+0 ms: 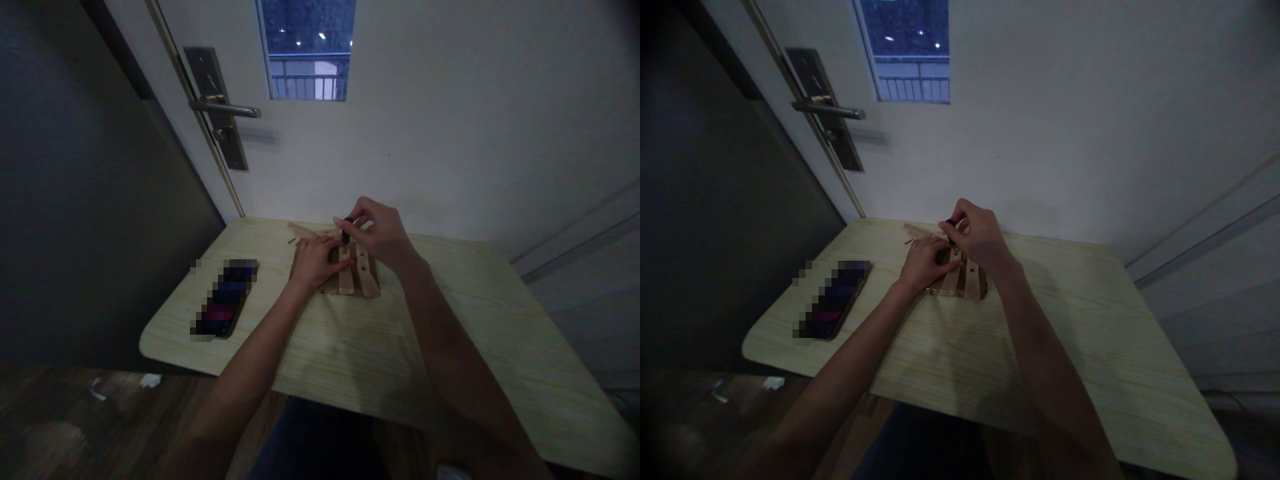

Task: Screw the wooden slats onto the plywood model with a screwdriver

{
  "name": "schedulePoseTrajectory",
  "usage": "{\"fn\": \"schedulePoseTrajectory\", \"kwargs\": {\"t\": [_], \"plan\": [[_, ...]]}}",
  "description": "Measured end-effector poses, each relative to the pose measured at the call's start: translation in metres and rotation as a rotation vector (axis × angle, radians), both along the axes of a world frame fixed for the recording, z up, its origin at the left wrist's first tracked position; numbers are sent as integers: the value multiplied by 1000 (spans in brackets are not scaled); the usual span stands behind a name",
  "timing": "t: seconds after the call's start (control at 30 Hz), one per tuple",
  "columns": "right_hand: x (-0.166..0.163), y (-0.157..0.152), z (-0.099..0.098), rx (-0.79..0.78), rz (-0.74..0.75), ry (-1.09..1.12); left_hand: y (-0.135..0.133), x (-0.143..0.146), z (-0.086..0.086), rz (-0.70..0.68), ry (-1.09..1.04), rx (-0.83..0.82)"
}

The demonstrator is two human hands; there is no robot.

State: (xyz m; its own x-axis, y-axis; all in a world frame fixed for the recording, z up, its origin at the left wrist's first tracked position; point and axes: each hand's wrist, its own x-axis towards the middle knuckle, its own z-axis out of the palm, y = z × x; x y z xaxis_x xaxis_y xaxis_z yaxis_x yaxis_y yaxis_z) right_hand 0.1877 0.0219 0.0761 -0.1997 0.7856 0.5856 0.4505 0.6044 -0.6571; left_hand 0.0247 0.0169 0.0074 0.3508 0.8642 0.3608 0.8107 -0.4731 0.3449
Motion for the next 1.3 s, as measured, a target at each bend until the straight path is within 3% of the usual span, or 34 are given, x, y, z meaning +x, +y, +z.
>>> {"fn": "schedulePoseTrajectory", "kwargs": {"t": [0.4,0.8,1.0,1.3], "plan": [[-5,1,-2,75,27,-42,2,0,-3,11,6,20],[-8,3,-6,42,-150,-16,2,-1,-4,9,-3,30],[-4,5,-6,123,-6,-28,1,-1,-4,-8,-24,34],[4,-3,3,-77,146,-83,1,0,-2,-8,-27,12]]}}
